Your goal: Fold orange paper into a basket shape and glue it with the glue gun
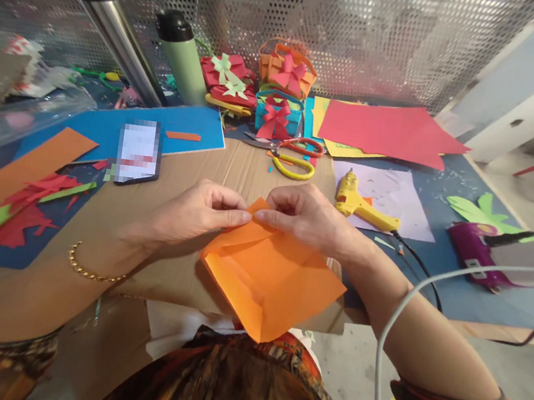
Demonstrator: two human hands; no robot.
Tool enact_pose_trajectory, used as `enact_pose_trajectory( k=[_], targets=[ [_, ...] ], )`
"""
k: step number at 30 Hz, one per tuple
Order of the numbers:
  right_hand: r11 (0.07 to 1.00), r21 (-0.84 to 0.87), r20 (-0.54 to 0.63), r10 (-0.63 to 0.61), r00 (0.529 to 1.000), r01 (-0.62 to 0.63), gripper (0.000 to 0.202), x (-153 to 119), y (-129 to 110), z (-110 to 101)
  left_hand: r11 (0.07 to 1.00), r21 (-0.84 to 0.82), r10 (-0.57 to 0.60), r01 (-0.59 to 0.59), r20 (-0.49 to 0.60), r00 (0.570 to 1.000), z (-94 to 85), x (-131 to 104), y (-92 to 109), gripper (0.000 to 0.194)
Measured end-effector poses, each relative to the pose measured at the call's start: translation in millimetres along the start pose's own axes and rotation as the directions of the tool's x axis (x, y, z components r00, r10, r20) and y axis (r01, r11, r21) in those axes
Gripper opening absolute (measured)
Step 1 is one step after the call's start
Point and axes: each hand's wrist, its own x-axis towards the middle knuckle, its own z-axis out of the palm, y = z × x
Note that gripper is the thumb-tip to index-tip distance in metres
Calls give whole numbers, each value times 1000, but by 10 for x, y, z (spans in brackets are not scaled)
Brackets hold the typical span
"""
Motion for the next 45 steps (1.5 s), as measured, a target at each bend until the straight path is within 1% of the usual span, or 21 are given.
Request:
enact_pose_trajectory(
  k=[3, 6, 8, 11, 15, 21, 25, 28, 30, 33, 35, 37, 40, 45],
  targets=[
    [1000, 26, -29, 12, 1000, -11, 48, 4, -10, 17, 1000, 24, 9, -8, -19, 1000, 8, -5, 4, 31],
    [999, 44, -121, 4, 993, 1, 41, 0, -26, 34, 1000, 24, 9, -9, -29, 1000, 13, -4, 0, 29],
    [999, 33, -172, -12, 985, 18, 37, -5, -35, 45, 1000, -13, 6, -7, -22, 1000, 19, 0, -4, 27],
    [999, 31, -199, -25, 980, 31, 29, -6, -42, 60, 995, -100, 2, -1, 10, 1000, 34, 9, -20, 27],
    [999, 2, -186, -45, 982, 46, 22, 4, -45, 71, 990, -138, 1, 0, 10, 1000, 44, 13, -52, 26],
    [991, -34, -169, -136, 976, 132, 15, 6, -21, 61, 976, -218, -30, 30, 2, 1000, 52, 16, -45, 22],
    [985, -85, -201, -165, 966, 150, 11, -5, 7, 55, 953, -298, -44, 50, 25, 999, 69, 32, -51, 18],
    [969, -143, -209, -230, 950, 203, 9, -14, 16, 59, 942, -330, -53, 59, 26, 998, 79, 41, -74, 19],
    [943, -189, -197, -308, 931, 272, 9, -18, 18, 66, 939, -338, -53, 56, 18, 998, 82, 46, -88, 20],
    [888, -264, -190, -429, 883, 375, 12, -21, 22, 82, 937, -344, -51, 57, 24, 998, 83, 53, -101, 20],
    [853, -324, -195, -484, 853, 410, 14, -24, 22, 91, 941, -333, -59, 60, 13, 998, 86, 58, -103, 19],
    [822, -380, -186, -517, 836, 424, 17, -31, 19, 95, 947, -316, -68, 61, -11, 998, 90, 60, -102, 18],
    [789, -430, -149, -542, 827, 439, 19, -41, 8, 85, 947, -315, -77, 64, -26, 997, 94, 56, -95, 18],
    [732, -508, -67, -559, 827, 454, 22, -50, -6, 44, 949, -308, -78, 63, -36, 996, 77, 52, -88, 16]
  ],
)
